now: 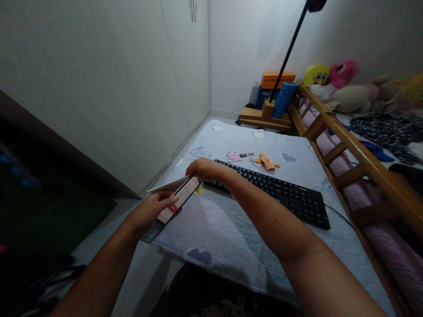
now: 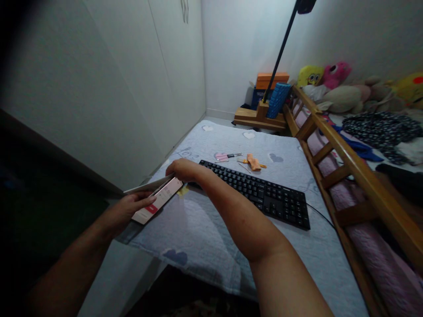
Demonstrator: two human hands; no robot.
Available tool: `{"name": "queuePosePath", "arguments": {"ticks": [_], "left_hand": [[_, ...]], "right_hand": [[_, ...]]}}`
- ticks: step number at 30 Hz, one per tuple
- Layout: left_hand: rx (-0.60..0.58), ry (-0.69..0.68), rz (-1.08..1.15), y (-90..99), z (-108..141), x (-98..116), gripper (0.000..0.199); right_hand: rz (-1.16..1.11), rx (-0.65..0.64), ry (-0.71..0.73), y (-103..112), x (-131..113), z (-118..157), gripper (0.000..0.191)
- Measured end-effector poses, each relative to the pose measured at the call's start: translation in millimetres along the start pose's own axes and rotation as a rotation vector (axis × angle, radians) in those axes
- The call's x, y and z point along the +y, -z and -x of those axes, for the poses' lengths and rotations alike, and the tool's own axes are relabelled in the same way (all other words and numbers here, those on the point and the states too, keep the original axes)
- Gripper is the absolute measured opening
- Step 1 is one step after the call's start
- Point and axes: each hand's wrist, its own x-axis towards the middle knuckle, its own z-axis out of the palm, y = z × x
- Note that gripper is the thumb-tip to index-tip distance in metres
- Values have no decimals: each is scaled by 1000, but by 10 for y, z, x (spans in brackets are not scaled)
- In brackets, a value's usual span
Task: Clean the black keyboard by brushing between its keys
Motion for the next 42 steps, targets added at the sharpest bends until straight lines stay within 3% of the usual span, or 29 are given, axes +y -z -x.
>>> {"name": "queuePosePath", "arguments": {"ticks": [7, 9, 12, 14, 15, 16, 18, 21, 24, 33, 42], "left_hand": [[123, -179, -267, -24, 29, -55, 58], [282, -240, -398, -38, 59, -124, 57], [658, -446, -486, -61, 81, -297, 59], [856, -693, -444, -56, 57, -424, 82], [884, -798, -433, -43, 35, -477, 96], [848, -862, -421, -23, 12, -519, 105], [647, -870, -362, 33, -19, -562, 108], [247, -629, -261, 128, 7, -555, 92], [56, -443, -283, 199, 89, -544, 76], [-67, -404, -379, 357, 240, -596, 62], [21, -407, -324, 293, 351, -535, 68]], "right_hand": [[27, -29, 14, -12, -7, 18, 34], [39, -51, 24, 10, -9, 23, 32], [59, -83, 49, 45, -19, 30, 32], [62, -94, 63, 60, -25, 31, 33], [59, -100, 66, 65, -26, 29, 35], [53, -107, 68, 67, -26, 26, 36], [37, -119, 69, 68, -23, 15, 38], [8, -141, 66, 55, -19, -5, 37], [-7, -147, 57, 20, -32, -20, 40], [-112, -56, 21, -145, -87, 15, 39], [-294, 129, -65, -264, -67, 88, 39]]}}
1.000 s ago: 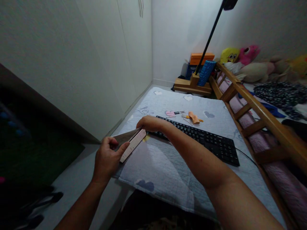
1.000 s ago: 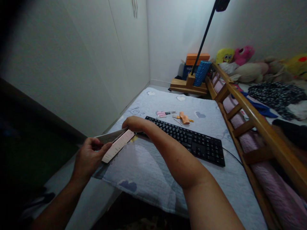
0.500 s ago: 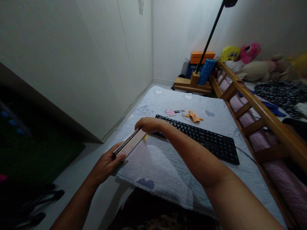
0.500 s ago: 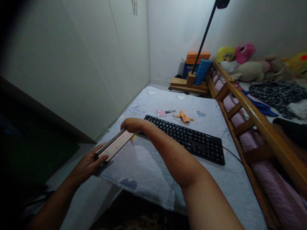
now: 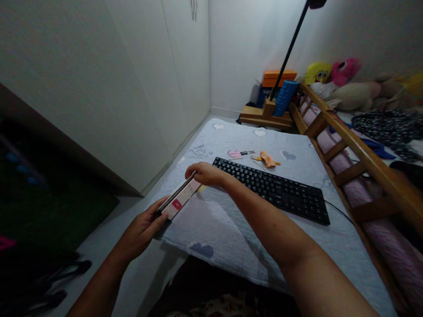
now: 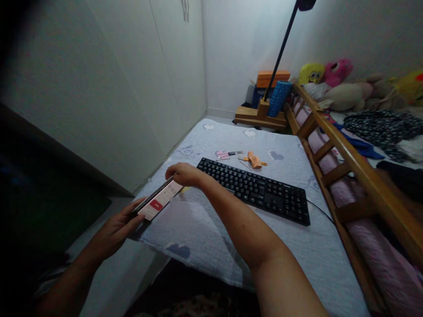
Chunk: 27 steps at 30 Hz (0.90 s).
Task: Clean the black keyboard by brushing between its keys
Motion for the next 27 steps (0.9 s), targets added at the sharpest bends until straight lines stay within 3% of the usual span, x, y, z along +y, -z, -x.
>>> {"name": "queuePosePath", "arguments": {"ticks": [5, 12, 14, 16, 18, 20, 24, 27], "left_hand": [[91, 5, 47, -67, 19, -24, 78], [60, 37, 67, -86, 27, -50, 78], [59, 31, 43, -88, 25, -50, 76], [66, 19, 18, -89, 23, -58, 75], [85, 12, -14, -87, 20, -69, 76], [106, 6, -54, -81, 19, -76, 77], [97, -37, -123, -69, 23, -43, 75], [70, -54, -195, -70, 34, 4, 73]], "right_hand": [[-15, 115, -33, -43, 7, 25, 36], [-3, 179, -50, -77, 15, 52, 31], [-5, 320, -51, -111, -3, 121, 37], [-18, 551, -65, -181, -36, 237, 47], [-65, 764, -151, -291, -76, 384, 50], [-142, 850, -297, -427, -110, 525, 45], [-324, 673, -465, -646, -124, 649, 43], [-412, 592, -492, -682, -92, 606, 51]]}}
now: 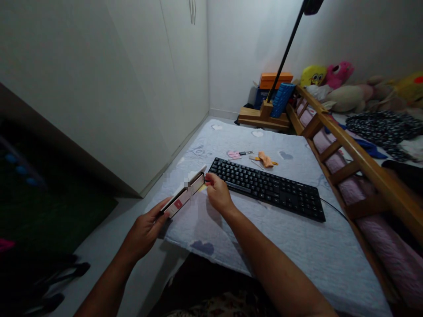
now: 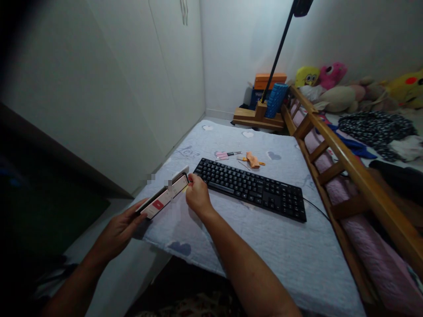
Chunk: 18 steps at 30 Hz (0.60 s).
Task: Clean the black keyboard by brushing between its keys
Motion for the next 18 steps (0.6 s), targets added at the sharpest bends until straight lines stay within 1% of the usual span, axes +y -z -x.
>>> {"name": "queuePosePath", "arguments": {"ticks": [4, 8, 10, 14, 18], "left_hand": [[1, -26, -101, 4, 29, 1, 72], [37, -72, -220, 31, 65, -96, 66], [75, -142, -287, 54, 69, -161, 61], [139, -324, -430, 73, 49, -275, 52], [188, -437, -559, 0, 60, -319, 51]], "right_hand": [[-64, -35, -8, -18, 0, -108, 52], [-207, -71, -49, -80, -6, -165, 59], [-280, -103, -58, -133, -23, -189, 63], [-456, -151, -98, -217, -70, -273, 65], [-613, -230, -133, -244, -79, -355, 65]]}}
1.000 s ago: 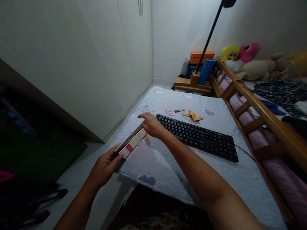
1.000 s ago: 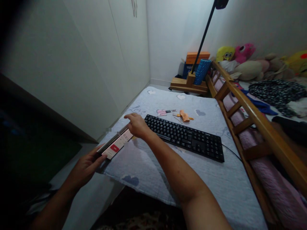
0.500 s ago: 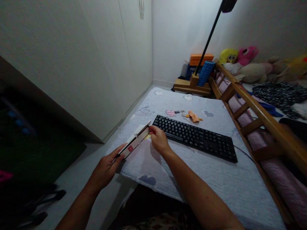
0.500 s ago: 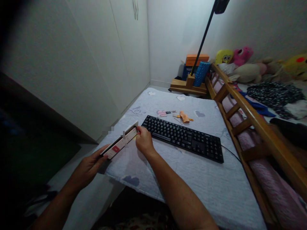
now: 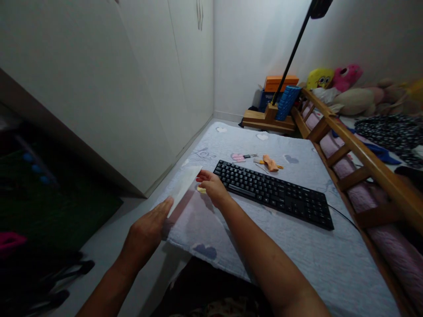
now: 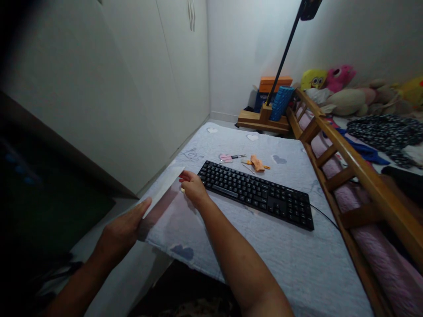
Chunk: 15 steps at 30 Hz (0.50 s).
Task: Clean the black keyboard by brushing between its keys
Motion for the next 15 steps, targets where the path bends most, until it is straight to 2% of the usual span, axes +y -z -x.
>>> {"name": "queuePosePath", "arguments": {"ticks": [4, 11, 15], "left_hand": [[35, -72, -56, -12, 47, 89, 52], [76, -222, -222, 168, -29, 85, 52], [101, -386, -434, 67, -49, 62, 50]], "right_hand": [[-98, -57, -18, 3, 1, -16, 64], [-250, -115, 27, -40, -89, -47, 64], [-260, -98, -46, 0, 18, -122, 53]]}}
